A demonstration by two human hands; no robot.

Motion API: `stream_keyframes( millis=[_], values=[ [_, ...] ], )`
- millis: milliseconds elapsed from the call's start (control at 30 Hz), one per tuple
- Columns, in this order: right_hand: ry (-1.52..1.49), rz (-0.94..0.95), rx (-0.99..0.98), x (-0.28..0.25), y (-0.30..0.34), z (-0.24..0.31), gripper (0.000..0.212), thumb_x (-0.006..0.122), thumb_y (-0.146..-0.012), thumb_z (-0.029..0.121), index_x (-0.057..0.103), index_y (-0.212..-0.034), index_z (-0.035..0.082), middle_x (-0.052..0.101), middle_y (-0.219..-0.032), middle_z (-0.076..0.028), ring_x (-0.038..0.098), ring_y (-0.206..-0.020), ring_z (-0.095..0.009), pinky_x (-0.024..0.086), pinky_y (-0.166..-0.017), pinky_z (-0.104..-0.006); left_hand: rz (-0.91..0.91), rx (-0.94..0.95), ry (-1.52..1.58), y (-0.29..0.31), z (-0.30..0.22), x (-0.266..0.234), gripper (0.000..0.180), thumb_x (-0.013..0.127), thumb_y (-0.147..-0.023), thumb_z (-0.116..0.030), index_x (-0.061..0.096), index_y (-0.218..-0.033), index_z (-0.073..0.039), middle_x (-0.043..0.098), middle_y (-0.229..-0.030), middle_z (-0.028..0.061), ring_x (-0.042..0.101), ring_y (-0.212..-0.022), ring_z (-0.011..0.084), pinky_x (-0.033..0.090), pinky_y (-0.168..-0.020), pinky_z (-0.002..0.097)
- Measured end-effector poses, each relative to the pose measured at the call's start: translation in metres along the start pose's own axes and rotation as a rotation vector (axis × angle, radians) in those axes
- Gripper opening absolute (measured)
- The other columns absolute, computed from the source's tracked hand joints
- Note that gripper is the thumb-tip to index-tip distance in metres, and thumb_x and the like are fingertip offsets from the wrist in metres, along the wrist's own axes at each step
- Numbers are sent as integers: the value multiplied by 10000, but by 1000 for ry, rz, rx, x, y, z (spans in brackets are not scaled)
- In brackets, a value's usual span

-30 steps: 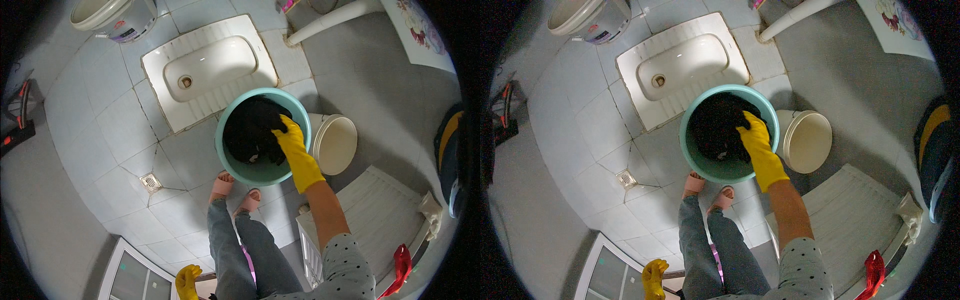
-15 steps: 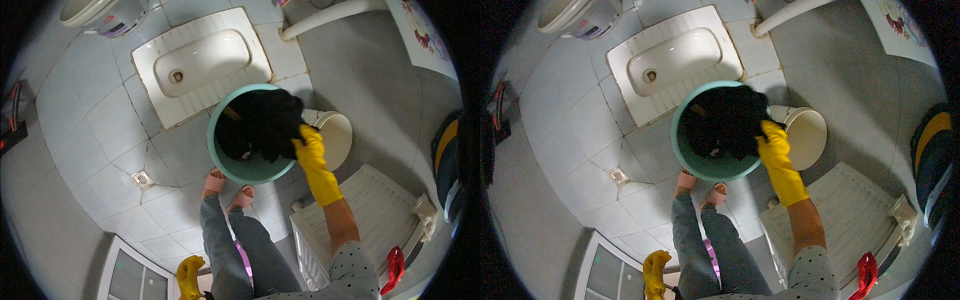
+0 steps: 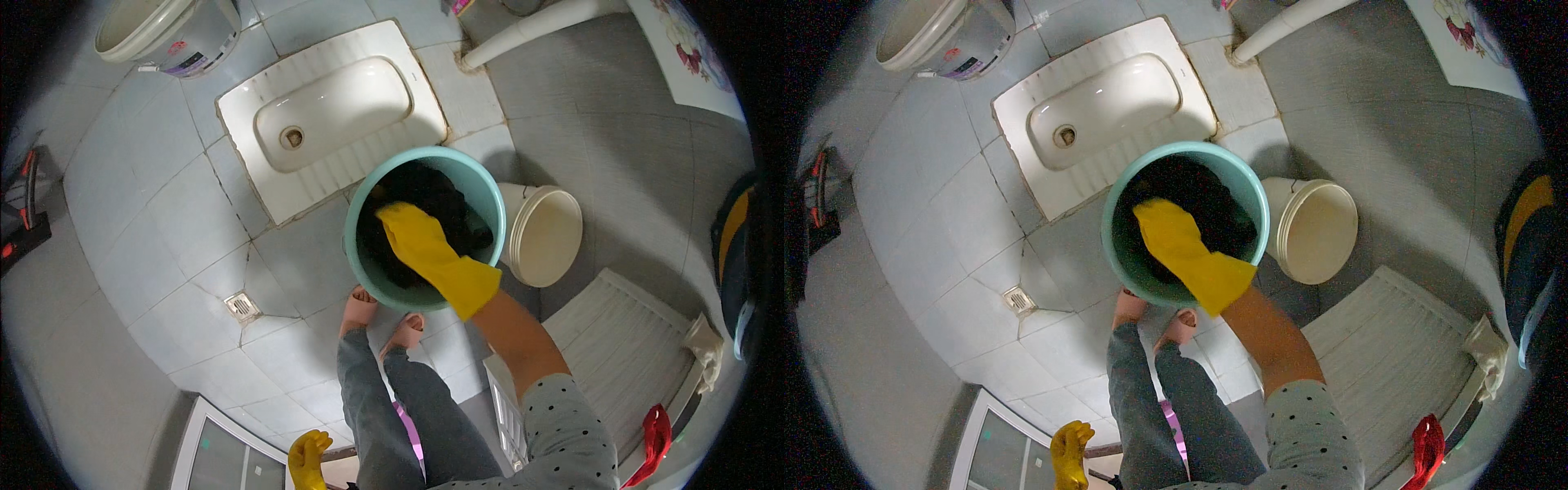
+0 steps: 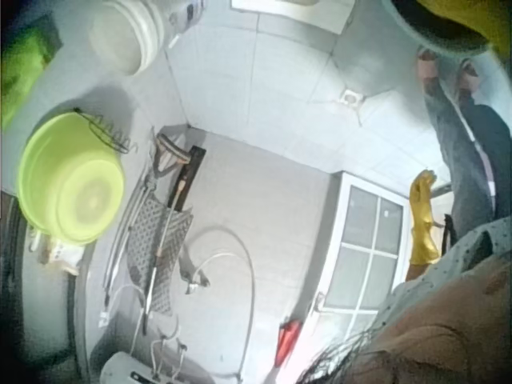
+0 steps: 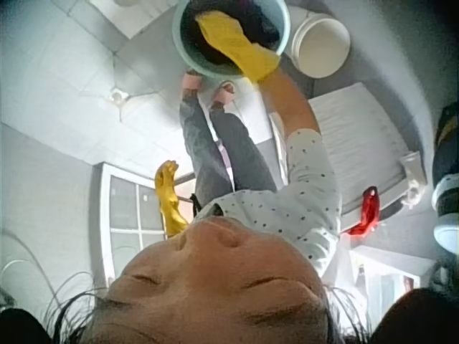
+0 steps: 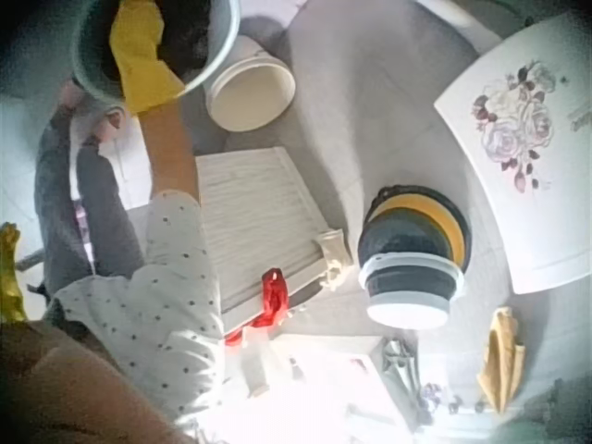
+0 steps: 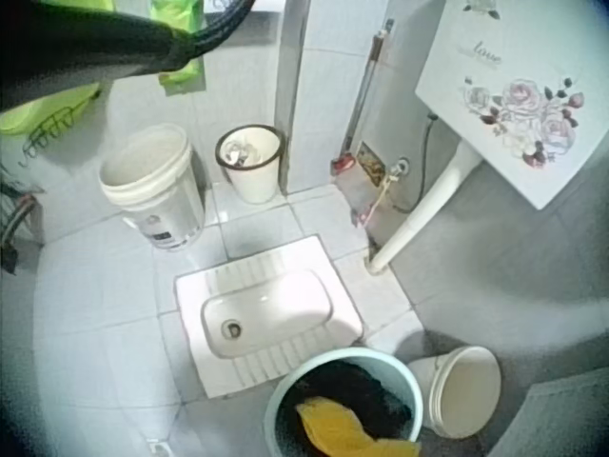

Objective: The person washes dark-colored clothes by hand in a green basin filled with soapy water, then transfers them to a blue bucket. They subsequently rinse a pink cloth and a red cloth under running water in a bathroom sink.

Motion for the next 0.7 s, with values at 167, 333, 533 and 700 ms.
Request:
stream_keyframes(
  millis=[167, 333, 533, 700],
  values=[
    [36, 338, 509, 84, -44, -94, 235, 577, -910, 233, 676, -1092, 121, 668, -1110, -157, 624, -1027, -376, 510, -862, -462, 40, 61, -24, -22, 0, 4, 366, 532, -1015, -242, 529, -1240, 46, 621, -1181, 197, 618, -1075, 282, 492, -966, 384],
    [128, 384, 617, 124, -55, -114, 225, 579, -900, 253, 712, -1014, 111, 697, -1065, -149, 654, -1007, -359, 533, -843, -450, 15, 77, -40, -26, 2, -4, 359, 527, -1018, -240, 537, -1236, 45, 622, -1170, 179, 612, -1082, 277, 495, -959, 381],
    [72, 480, 746, 153, -51, -112, 254, 544, -925, 261, 722, -1047, 128, 695, -1097, -116, 670, -998, -336, 556, -821, -434, 19, 37, 39, -30, 14, -3, 364, 534, -1014, -238, 534, -1247, 42, 622, -1169, 179, 613, -1081, 279, 493, -974, 384],
    [146, 521, 540, 126, -54, -96, 250, 545, -923, 261, 722, -1030, 122, 697, -1083, -118, 676, -969, -338, 556, -812, -424, 49, 42, 74, -26, 7, 13, 358, 540, -1011, -235, 545, -1234, 45, 632, -1151, 174, 619, -1072, 279, 499, -967, 377]
  ],
)
Point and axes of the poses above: each hand's wrist, its own y-axis away from the middle knuckle, its own x-axis out of the palm, z = x × y, the point moved 9 cm from there along -y, towards the middle knuckle
